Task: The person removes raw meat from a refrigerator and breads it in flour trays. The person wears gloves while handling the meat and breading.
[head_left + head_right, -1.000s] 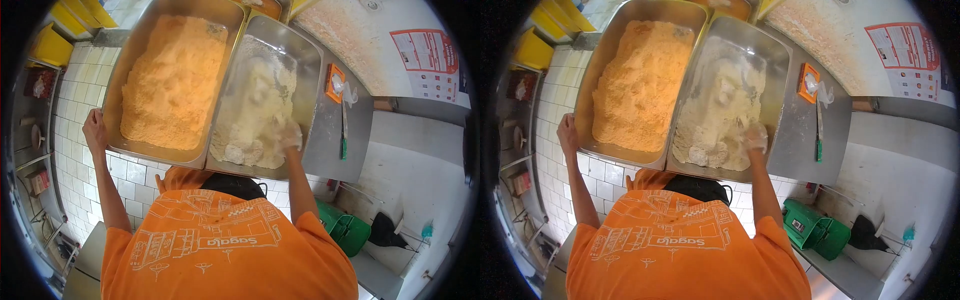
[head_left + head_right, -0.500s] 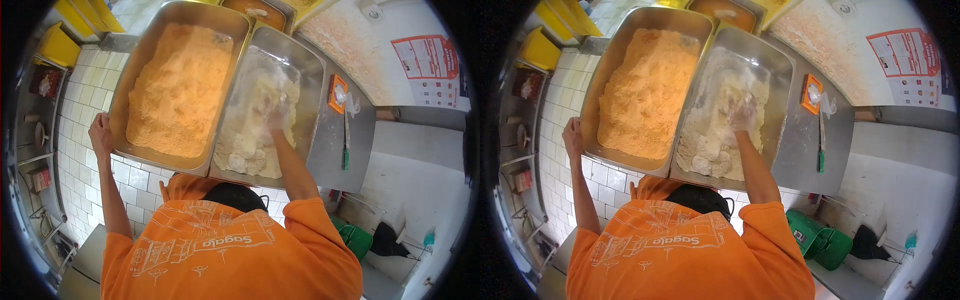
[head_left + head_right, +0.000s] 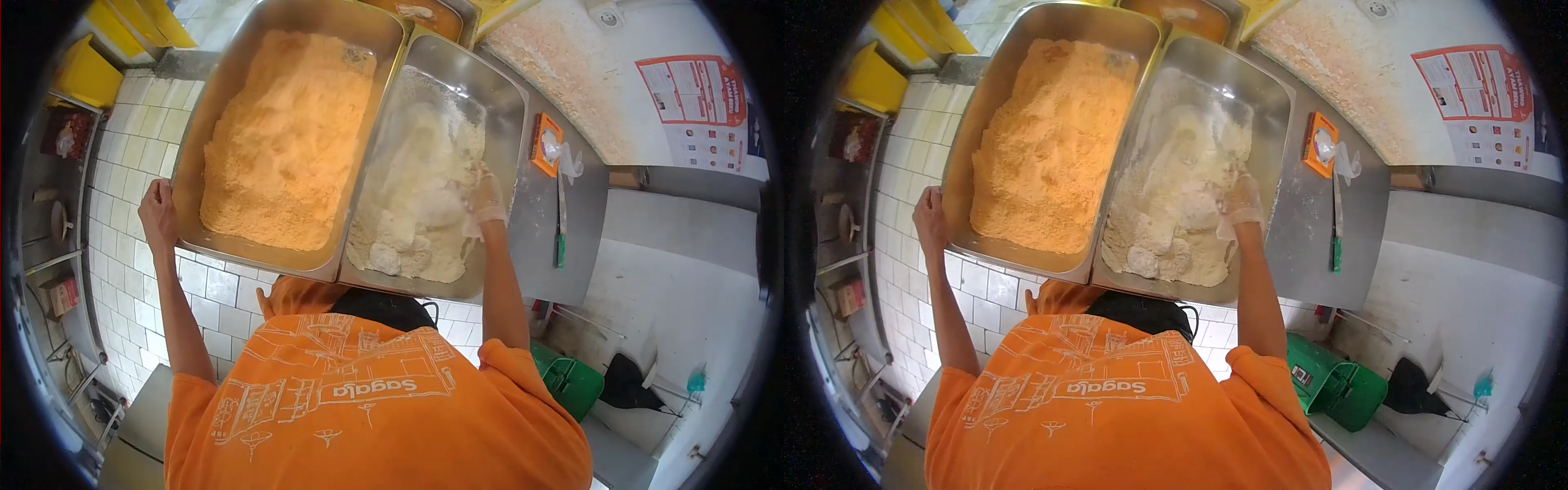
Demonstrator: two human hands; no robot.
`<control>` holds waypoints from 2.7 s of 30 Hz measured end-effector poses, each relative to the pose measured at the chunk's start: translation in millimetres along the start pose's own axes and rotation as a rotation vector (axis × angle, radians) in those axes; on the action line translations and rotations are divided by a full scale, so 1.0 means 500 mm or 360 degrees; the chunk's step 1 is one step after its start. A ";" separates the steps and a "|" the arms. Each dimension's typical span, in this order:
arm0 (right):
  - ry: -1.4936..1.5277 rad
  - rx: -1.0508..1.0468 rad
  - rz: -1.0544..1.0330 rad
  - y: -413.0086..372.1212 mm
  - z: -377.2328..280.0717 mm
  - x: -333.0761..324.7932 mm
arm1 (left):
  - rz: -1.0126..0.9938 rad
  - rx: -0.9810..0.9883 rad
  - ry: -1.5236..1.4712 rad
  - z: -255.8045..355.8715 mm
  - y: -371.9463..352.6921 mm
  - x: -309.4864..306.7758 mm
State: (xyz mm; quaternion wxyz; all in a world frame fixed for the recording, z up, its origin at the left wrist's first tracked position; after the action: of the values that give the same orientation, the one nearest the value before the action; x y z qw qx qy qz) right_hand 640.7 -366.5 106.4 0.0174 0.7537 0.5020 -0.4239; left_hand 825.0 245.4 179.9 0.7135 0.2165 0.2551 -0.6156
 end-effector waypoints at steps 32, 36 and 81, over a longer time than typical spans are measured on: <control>-0.0502 -0.0215 -0.0222 -0.098 0.097 0.104 | -0.0028 -0.0072 -0.0162 -0.018 0.010 -0.002; 0.0163 0.0375 -0.0407 -0.111 0.061 0.079 | -0.0005 -0.0025 -0.0200 -0.030 0.012 -0.003; -0.2255 -0.1043 0.0700 0.000 -0.182 -0.067 | 0.0081 -0.0153 -0.0339 -0.006 -0.008 -0.014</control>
State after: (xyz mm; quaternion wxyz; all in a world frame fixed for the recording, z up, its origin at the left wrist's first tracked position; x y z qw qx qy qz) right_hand 692.8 -350.4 186.4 0.6340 0.3443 0.3106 -0.6189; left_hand 820.0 252.0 182.2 0.7615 0.1216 0.2015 -0.6039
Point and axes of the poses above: each hand's wrist, its own y-axis towards the middle knuckle, its own x-axis out of the palm, z = x × y, the point moved 7 cm from there along y, towards the middle knuckle, and after that the axes turned 11 degrees about -y, right-handed, at the moved point
